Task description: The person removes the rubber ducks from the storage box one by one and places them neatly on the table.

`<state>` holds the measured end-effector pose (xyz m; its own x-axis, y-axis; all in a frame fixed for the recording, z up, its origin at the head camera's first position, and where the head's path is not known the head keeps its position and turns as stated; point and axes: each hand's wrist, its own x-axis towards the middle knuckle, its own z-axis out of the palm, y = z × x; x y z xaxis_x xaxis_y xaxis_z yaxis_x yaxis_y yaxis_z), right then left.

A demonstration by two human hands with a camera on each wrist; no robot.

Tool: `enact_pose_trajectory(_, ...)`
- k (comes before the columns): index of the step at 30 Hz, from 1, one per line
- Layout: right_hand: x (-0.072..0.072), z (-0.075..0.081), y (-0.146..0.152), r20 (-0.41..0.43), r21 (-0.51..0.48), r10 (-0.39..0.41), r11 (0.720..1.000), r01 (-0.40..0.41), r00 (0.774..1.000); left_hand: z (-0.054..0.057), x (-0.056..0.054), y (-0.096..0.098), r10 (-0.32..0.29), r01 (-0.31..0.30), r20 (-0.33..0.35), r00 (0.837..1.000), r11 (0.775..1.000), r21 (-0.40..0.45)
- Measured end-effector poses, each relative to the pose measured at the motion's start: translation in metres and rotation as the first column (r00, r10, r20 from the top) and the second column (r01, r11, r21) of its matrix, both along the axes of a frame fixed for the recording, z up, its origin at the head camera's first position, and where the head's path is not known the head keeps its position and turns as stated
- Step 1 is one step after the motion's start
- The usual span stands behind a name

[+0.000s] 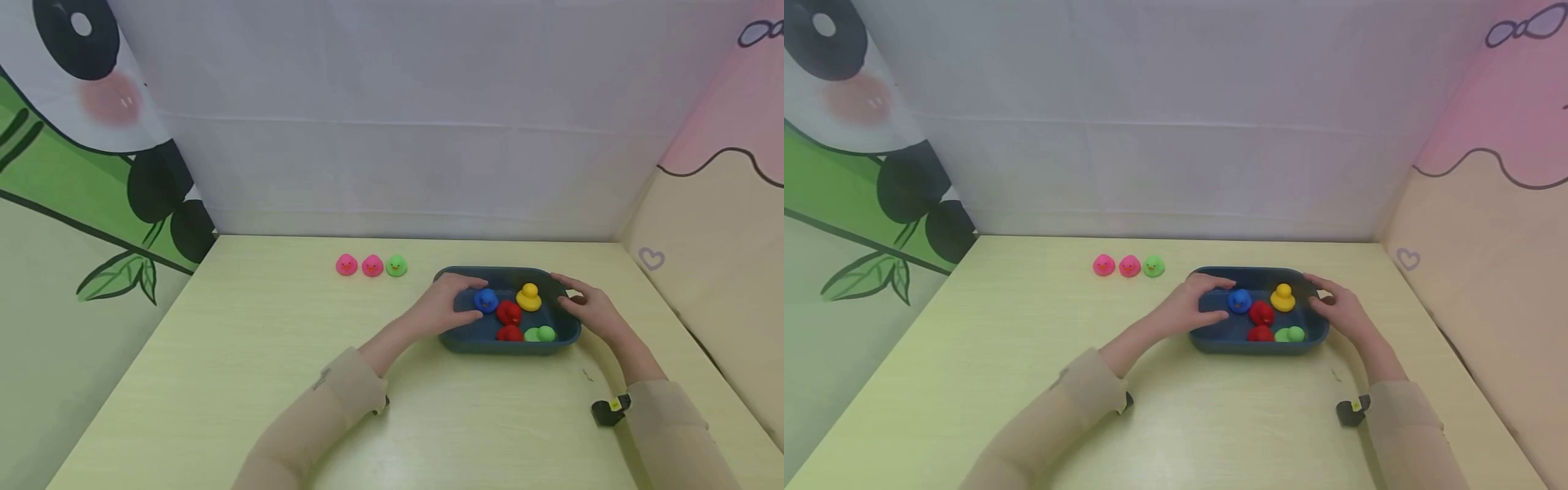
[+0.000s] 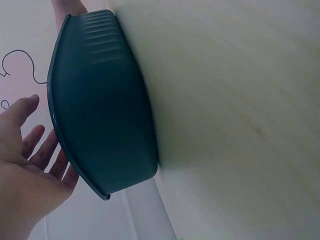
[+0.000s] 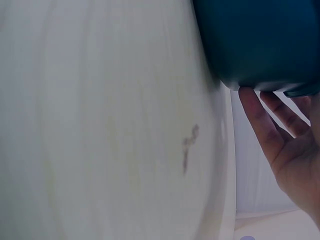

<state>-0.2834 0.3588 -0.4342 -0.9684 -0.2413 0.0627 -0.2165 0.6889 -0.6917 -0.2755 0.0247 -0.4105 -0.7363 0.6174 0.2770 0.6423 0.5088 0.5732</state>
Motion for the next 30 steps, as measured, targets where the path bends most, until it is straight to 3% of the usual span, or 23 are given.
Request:
enact_pose_trajectory(15, 0.0, 0.001, 0.0, 0.005, -0.005, 0.004, 1.0, -0.004, 1.0, -0.009, -0.032, 0.02, -0.061, 0.057, -0.015, 0.998, 0.98, -0.189)
enact_pose_trajectory(24, 0.01, 0.001, -0.003, -0.003, 0.011, -0.004, 1.0, 0.004, 1.0, -0.013, -0.037, 0.028, -0.042, 0.042, 0.004, 0.999, 0.967, -0.252)
enact_pose_trajectory(30, 0.017, 0.0, -0.006, 0.002, 0.02, -0.009, 1.0, 0.009, 1.0, -0.013, -0.035, 0.03, -0.03, 0.018, -0.03, 0.999, 0.942, -0.337)
